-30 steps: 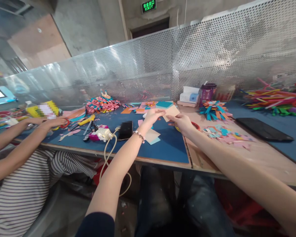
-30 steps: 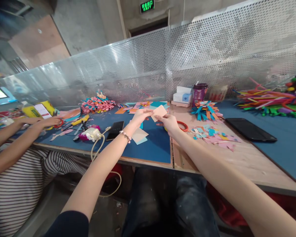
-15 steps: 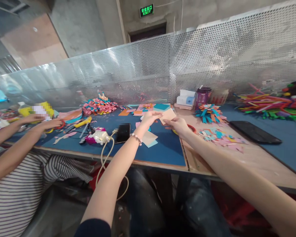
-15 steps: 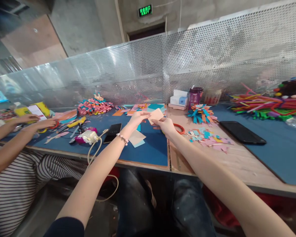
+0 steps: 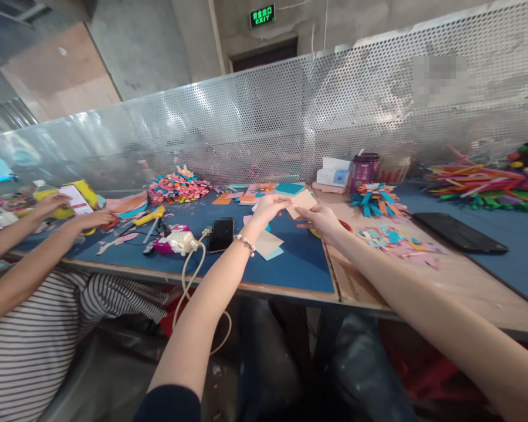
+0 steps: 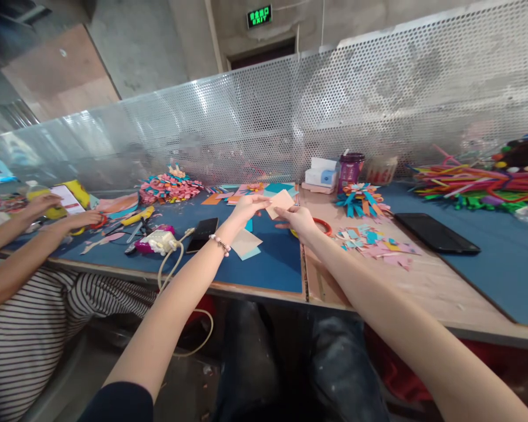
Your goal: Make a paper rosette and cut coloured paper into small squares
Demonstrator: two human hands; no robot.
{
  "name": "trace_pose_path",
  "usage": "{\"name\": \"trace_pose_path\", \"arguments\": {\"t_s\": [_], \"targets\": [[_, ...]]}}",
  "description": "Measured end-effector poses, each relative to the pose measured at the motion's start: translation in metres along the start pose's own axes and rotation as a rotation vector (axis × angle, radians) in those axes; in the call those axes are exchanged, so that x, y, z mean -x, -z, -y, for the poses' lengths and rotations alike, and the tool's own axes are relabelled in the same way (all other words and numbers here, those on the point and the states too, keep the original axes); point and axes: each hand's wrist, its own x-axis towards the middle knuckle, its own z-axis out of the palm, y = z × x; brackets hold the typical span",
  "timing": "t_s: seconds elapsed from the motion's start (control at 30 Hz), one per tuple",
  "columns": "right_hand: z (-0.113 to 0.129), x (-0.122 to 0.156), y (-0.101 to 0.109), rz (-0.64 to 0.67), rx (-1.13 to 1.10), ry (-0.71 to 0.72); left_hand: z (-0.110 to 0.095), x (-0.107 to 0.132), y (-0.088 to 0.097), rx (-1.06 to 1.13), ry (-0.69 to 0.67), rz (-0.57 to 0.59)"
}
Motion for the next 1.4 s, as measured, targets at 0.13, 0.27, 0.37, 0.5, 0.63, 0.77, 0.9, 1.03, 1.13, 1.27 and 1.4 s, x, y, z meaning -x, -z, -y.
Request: {"name": "trace_pose_path", "arguments": {"t_s": [0.13, 0.27, 0.37, 0.5, 0.63, 0.77, 0.9, 1.03, 1.13, 1.27, 1.4], "targets": [[0.002, 0.002, 0.001, 0.074, 0.039, -0.044, -0.001, 0.001, 0.000, -0.026, 0.020, 0.008], [0.003, 0.003, 0.001, 0.108, 0.062, -0.044, -0.001, 0.002, 0.001, -0.062, 0.031, 0.013], [0.003, 0.001, 0.002, 0.123, 0.036, -0.078, -0.001, 0.001, 0.004, -0.078, 0.055, 0.040], [0.003, 0.000, 0.002, 0.104, 0.006, -0.059, -0.001, -0.001, 0.009, -0.087, 0.070, 0.062], [0.003, 0.001, 0.001, 0.117, 0.039, -0.039, -0.002, 0.000, 0.014, -0.097, 0.058, 0.083], [0.002, 0.000, 0.000, 0.070, 0.003, -0.034, -0.002, 0.000, 0.017, -0.076, 0.084, 0.084], [0.001, -0.003, 0.003, 0.051, 0.011, 0.012, -0.003, -0.002, 0.020, -0.056, 0.092, 0.104], [0.003, -0.003, 0.002, 0.042, -0.018, 0.039, -0.006, -0.002, 0.025, -0.043, 0.056, 0.109], [0.007, -0.001, 0.001, 0.049, -0.030, 0.028, -0.010, 0.000, 0.030, -0.039, 0.081, 0.137], [0.012, 0.002, -0.005, 0.053, -0.027, 0.022, -0.016, 0.002, 0.034, -0.046, 0.099, 0.131], [0.019, 0.005, -0.012, -0.007, -0.054, 0.075, -0.024, 0.004, 0.035, -0.038, 0.085, 0.102]]}}
